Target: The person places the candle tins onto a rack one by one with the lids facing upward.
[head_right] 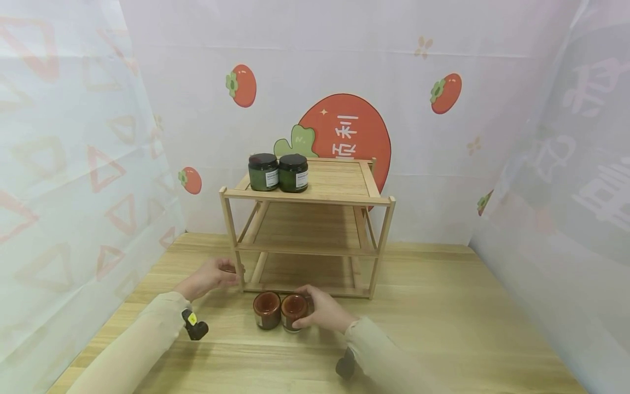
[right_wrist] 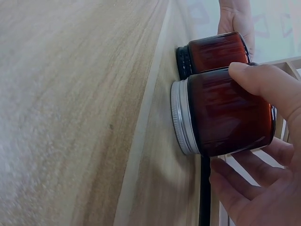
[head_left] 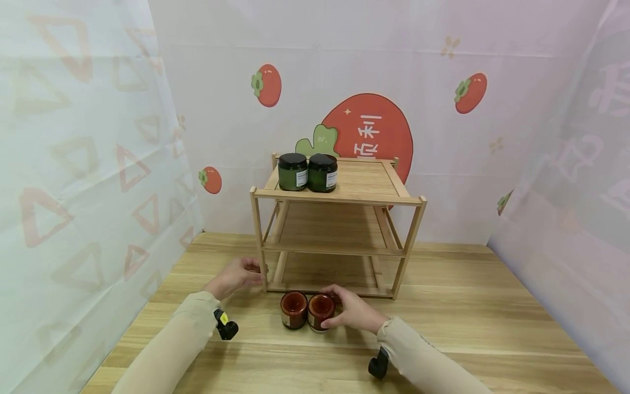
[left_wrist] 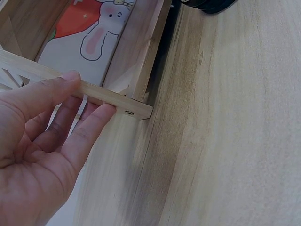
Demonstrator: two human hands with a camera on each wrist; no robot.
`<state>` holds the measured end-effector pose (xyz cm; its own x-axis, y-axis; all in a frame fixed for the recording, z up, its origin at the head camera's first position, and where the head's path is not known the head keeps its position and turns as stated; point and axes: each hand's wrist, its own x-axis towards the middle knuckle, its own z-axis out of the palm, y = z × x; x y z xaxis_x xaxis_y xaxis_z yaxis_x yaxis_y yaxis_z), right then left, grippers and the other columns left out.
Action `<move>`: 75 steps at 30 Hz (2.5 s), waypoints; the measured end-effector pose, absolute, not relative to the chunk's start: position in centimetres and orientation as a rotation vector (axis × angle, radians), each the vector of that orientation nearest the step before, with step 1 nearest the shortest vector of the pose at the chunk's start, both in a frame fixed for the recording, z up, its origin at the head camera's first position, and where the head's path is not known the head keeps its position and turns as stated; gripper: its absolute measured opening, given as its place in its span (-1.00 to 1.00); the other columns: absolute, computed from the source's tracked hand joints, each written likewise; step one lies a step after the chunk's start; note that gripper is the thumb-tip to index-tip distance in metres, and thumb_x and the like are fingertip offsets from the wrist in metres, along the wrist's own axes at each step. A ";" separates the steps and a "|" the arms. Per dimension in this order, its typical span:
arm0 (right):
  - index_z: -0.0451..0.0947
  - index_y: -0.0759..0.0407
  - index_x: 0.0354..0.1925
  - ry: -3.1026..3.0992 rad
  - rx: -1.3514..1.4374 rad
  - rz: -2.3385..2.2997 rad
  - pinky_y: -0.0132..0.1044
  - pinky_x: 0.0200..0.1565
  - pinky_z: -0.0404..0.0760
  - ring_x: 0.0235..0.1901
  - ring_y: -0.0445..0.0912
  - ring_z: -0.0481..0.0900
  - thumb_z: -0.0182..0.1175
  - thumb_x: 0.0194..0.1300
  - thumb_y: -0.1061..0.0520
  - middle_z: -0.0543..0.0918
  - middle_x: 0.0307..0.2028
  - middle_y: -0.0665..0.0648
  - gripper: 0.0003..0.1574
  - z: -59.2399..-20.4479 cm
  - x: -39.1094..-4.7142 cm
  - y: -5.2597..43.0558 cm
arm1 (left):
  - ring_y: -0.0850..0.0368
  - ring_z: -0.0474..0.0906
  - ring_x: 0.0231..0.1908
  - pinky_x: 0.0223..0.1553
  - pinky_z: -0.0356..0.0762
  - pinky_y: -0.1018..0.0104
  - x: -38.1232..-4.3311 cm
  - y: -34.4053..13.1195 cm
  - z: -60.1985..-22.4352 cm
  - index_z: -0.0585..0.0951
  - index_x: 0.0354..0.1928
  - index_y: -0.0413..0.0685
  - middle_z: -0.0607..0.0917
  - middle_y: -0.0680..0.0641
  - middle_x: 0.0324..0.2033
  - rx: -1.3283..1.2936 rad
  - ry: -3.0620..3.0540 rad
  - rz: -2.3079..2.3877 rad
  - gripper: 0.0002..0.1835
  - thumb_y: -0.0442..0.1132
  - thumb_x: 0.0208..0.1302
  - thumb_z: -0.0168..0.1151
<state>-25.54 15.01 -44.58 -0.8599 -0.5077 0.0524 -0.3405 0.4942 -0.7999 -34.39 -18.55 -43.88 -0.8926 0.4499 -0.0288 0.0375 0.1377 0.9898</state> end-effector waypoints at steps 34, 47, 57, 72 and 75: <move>0.36 0.20 0.22 2.606 -0.711 -1.184 -0.04 0.10 0.54 0.02 -0.04 0.55 0.55 -0.06 0.00 0.62 0.01 0.04 -0.07 -45.5 -25.8 14.8 | 0.08 0.62 -0.13 0.02 0.67 0.22 -34.2 -18.4 -43.7 0.41 0.04 -0.55 0.45 -0.57 0.07 0.456 2.115 1.800 -0.65 -0.54 0.24 0.17; 0.37 0.18 0.21 2.608 -0.698 -1.178 -0.04 0.10 0.55 0.01 -0.04 0.56 0.55 -0.07 0.00 0.62 0.00 0.05 -0.09 -45.6 -25.9 14.8 | 0.03 0.60 -0.10 0.01 0.68 0.23 -34.4 -18.3 -43.9 0.40 0.03 -0.55 0.46 -0.55 0.06 0.458 2.109 1.803 -0.65 -0.54 0.21 0.17; 0.37 0.19 0.21 2.606 -0.709 -1.178 -0.04 0.12 0.54 0.03 -0.03 0.56 0.56 -0.08 0.03 0.62 0.01 0.05 -0.07 -45.5 -25.9 14.7 | 0.04 0.61 -0.11 0.00 0.68 0.24 -34.4 -18.5 -43.9 0.42 0.02 -0.54 0.46 -0.56 0.06 0.471 2.111 1.801 -0.66 -0.53 0.22 0.18; 0.38 0.22 0.19 2.650 -0.729 -1.143 -0.10 0.09 0.56 -0.02 -0.07 0.57 0.57 -0.11 0.01 0.63 -0.03 0.04 -0.07 -45.4 -26.1 14.5 | 0.05 0.61 -0.12 0.02 0.67 0.19 -34.2 -18.6 -43.7 0.43 0.02 -0.52 0.49 -0.51 0.04 0.475 2.146 1.773 -0.65 -0.50 0.23 0.21; 0.39 0.22 0.17 2.658 -0.735 -1.138 -0.13 0.06 0.58 -0.04 -0.09 0.57 0.57 -0.12 0.01 0.63 -0.04 0.04 -0.07 -45.4 -26.1 14.5 | 0.06 0.61 -0.13 0.03 0.67 0.18 -34.3 -18.6 -43.7 0.43 0.02 -0.52 0.50 -0.49 0.03 0.482 2.146 1.771 -0.66 -0.49 0.23 0.21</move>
<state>-26.10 14.48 -45.41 -0.8668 -0.4965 0.0466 -0.3764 0.5901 -0.7143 -34.27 -18.63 -43.73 -0.8931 0.4489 -0.0283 0.0575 0.1763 0.9827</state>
